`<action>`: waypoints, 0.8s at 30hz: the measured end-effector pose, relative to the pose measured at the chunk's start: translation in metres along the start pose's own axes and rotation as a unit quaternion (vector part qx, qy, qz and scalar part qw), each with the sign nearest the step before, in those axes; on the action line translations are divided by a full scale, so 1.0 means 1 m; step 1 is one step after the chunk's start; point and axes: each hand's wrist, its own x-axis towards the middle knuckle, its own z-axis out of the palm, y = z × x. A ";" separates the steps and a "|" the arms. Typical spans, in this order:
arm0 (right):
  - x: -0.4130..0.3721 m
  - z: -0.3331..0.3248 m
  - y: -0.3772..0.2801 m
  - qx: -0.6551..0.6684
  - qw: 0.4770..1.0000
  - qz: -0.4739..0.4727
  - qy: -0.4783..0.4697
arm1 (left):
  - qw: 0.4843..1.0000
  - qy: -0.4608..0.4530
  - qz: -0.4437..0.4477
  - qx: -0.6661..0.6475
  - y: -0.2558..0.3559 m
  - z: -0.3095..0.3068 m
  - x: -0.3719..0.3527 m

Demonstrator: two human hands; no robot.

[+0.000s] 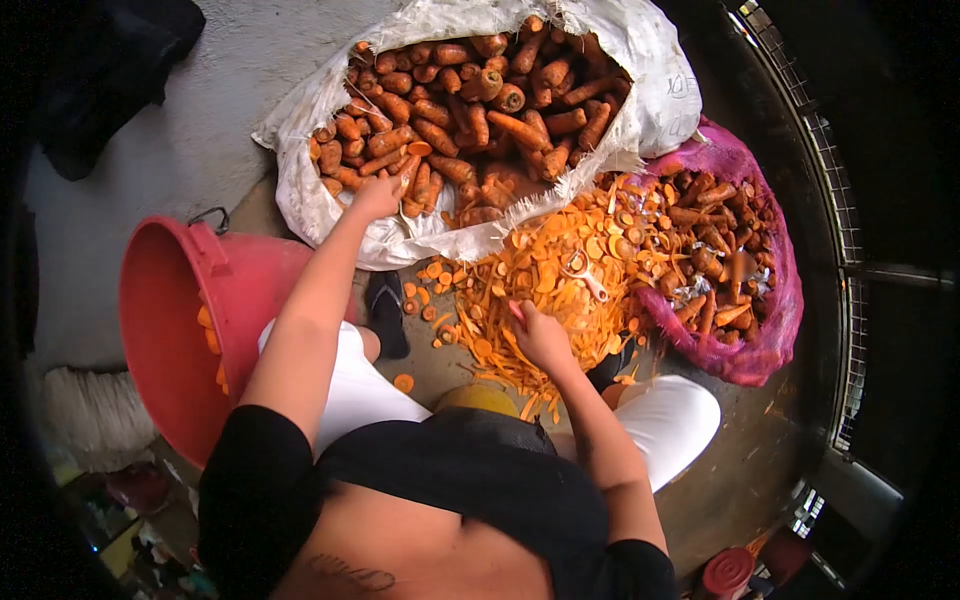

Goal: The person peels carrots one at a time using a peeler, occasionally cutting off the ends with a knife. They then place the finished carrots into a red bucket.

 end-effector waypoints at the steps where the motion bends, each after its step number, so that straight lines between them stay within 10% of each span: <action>1: 0.000 -0.001 0.003 -0.005 1.000 -0.002 0.002 | 1.000 -0.028 -0.008 0.005 -0.003 0.010 0.001; 5: 0.000 -0.010 0.009 0.012 1.000 0.027 -0.003 | 0.995 -0.048 -0.028 -0.086 -0.071 0.108 0.028; 8: 0.008 -0.006 0.021 0.010 0.998 0.061 -0.029 | 0.922 0.038 -0.338 -0.185 -0.147 0.186 0.039; 14: 0.026 -0.004 0.029 0.036 0.992 0.107 -0.065 | 0.760 0.261 -0.556 -0.212 -0.108 0.114 0.022; 24: 0.037 0.004 0.033 0.046 0.990 0.116 -0.061 | 0.782 0.270 -0.472 -0.306 -0.188 0.096 0.052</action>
